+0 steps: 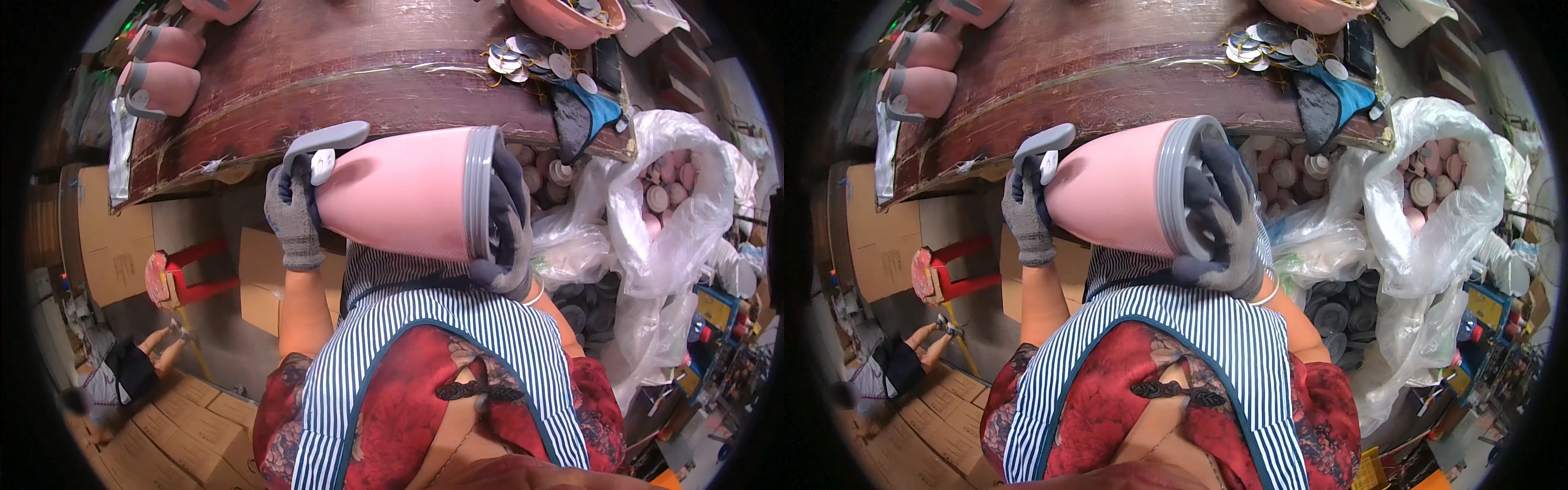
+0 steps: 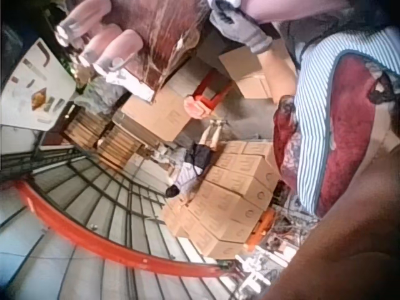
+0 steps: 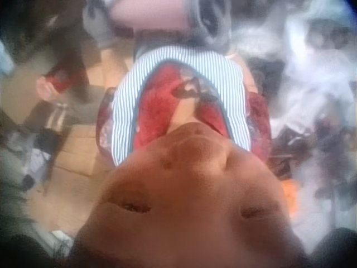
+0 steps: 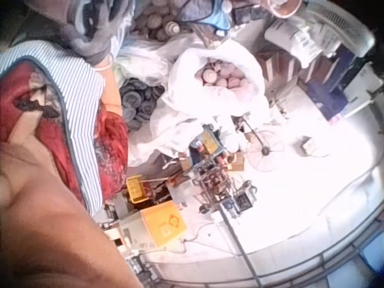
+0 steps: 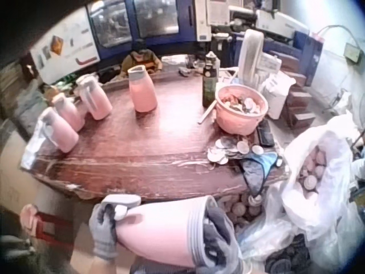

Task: The person repeatedly assembles pink plastic pitchers by inserting a lid, attaching a handle, and securing a yellow string. They handle multiple pitchers one at a time, placing finished units on the table.

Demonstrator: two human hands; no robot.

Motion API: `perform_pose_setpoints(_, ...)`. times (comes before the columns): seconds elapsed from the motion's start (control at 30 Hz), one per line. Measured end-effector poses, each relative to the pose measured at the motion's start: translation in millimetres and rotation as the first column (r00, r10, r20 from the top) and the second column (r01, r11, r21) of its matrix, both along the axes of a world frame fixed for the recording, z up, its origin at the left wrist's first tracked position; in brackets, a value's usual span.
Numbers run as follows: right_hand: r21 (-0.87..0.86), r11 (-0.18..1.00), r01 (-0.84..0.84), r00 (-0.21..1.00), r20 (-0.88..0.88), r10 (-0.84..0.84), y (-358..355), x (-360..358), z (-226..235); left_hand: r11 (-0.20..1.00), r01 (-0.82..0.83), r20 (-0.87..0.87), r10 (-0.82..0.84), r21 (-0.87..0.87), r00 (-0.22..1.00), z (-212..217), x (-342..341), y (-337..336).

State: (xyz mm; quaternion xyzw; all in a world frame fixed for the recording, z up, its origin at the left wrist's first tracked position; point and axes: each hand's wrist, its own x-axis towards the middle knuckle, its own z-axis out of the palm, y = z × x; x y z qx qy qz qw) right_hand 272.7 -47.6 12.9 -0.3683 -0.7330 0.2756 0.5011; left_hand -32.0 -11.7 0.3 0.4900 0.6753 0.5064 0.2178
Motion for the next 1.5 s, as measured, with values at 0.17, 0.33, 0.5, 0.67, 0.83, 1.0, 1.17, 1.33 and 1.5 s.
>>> perform_pose_setpoints(0.17, 0.050, 0.999, 0.016, 1.000, -0.023, -0.015, 2, 0, -3, 0.998, -0.013, -0.014, 0.014, 0.063, 1.000, 14, -1, 1)
perform_pose_setpoints(0.33, 0.018, 0.997, -0.079, 0.997, -0.009, 0.080, 3, 2, -21, 0.981, -0.041, 0.020, 0.038, 0.189, 0.999, 30, 3, 2)
perform_pose_setpoints(0.5, -0.102, 0.943, -0.316, 0.843, -0.487, 0.229, 6, -9, -17, 0.922, 0.018, -0.377, 0.141, 0.387, 0.916, 56, 20, 2)
perform_pose_setpoints(0.67, -0.374, 0.922, 0.102, 0.933, -0.286, -0.219, -25, -26, -65, 0.832, 0.172, -0.517, 0.154, 0.527, 0.842, 87, 6, -7)
perform_pose_setpoints(0.83, -0.254, 0.962, 0.098, 0.995, 0.028, -0.094, -14, -18, -75, 0.843, 0.189, -0.558, 0.150, 0.503, 0.816, 103, -7, 4)
perform_pose_setpoints(1.0, -0.306, 0.867, -0.392, 0.843, -0.498, 0.205, 44, -23, 12, 0.941, -0.130, -0.020, 0.143, 0.311, 0.990, 60, -36, 18)
perform_pose_setpoints(1.17, -0.443, 0.871, -0.213, 0.837, -0.543, -0.072, 60, -52, 7, 0.902, 0.033, -0.427, 0.171, 0.430, 0.888, 70, -5, 22)
perform_pose_setpoints(1.33, -0.568, 0.264, -0.779, 0.453, -0.802, -0.390, 68, -53, -21, 0.783, 0.478, -0.899, 0.228, 0.397, 0.374, 132, -31, 18)
perform_pose_setpoints(1.5, -0.770, 0.453, -0.449, 0.658, -0.628, -0.415, 63, -41, -28, 0.930, 0.344, -0.986, 0.158, 0.129, -0.058, 162, -109, 91)
